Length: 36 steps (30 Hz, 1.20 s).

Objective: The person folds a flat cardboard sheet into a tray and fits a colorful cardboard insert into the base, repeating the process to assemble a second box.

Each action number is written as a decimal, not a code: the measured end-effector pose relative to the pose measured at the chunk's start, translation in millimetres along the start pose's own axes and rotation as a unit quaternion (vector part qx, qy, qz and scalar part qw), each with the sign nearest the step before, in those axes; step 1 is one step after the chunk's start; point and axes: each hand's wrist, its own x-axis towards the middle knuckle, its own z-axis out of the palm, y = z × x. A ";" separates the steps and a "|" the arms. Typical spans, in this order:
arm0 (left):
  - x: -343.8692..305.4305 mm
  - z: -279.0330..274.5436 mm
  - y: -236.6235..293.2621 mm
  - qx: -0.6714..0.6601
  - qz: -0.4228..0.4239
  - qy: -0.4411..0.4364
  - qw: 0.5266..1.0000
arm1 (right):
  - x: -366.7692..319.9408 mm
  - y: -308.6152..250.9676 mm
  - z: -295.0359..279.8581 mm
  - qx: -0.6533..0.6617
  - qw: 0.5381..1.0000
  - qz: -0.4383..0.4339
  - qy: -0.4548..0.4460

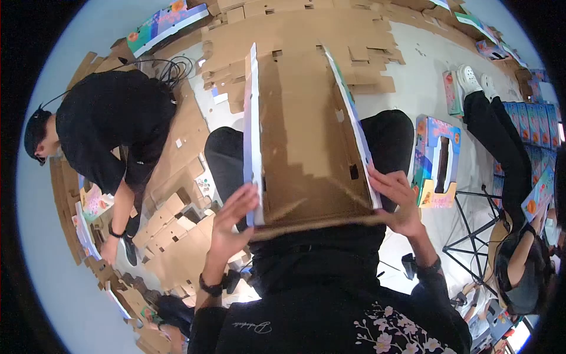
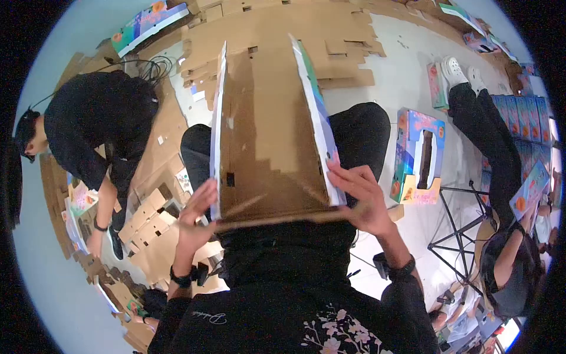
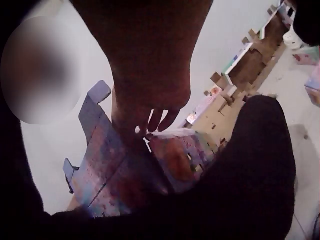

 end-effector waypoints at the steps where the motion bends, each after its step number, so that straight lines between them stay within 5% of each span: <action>1: 0.1 -2.7 0.9 -0.040 0.053 -0.031 0.997 | 0.2 -7.0 -9.6 0.001 1.000 -0.013 -0.022; 3: 4.6 -8.9 20.2 0.033 0.050 -0.142 0.988 | 6.4 -21.3 -23.0 -0.055 0.993 -0.033 -0.098; 11: 38.4 -1.4 19.2 0.160 0.177 -0.252 0.938 | 41.6 -30.1 -24.0 -0.135 0.926 -0.064 -0.347; 17: 33.0 -29.0 15.4 -0.016 0.092 -0.331 0.939 | 39.2 -40.3 -39.4 -0.024 0.927 -0.037 -0.373; 20: 30.3 -25.7 29.2 0.006 0.063 -0.322 0.945 | 32.5 -34.6 -22.5 -0.014 0.954 -0.023 -0.300; 21: 29.5 -22.8 30.4 0.017 0.063 -0.311 0.948 | 28.5 -31.7 -13.1 0.042 0.970 0.041 -0.234; 22: 23.9 -10.6 16.0 -0.114 -0.028 -0.273 0.955 | 23.0 -27.1 -1.0 0.098 0.976 0.104 -0.166; 23: 13.0 6.4 3.1 -0.226 -0.154 -0.168 0.947 | 17.7 -20.5 12.1 0.152 0.970 0.165 -0.096; 25: 11.7 41.6 0.3 -0.329 -0.209 0.081 0.917 | 13.4 -4.7 35.4 0.223 0.944 0.238 0.051; 27: 18.0 54.4 -15.5 -0.259 -0.189 0.150 0.935 | 14.3 6.2 52.5 0.328 0.859 0.327 0.217; 28: 26.0 56.8 -13.3 -0.275 -0.206 0.183 0.921 | 20.2 15.6 63.6 0.266 0.882 0.271 0.278; 32: 39.6 70.7 -29.4 -0.287 -0.267 0.174 0.904 | 30.2 19.4 55.1 0.085 0.941 0.293 0.144; 36: 45.8 71.1 -35.4 -0.303 -0.294 0.114 0.899 | 34.8 32.6 62.7 0.112 0.947 0.255 0.162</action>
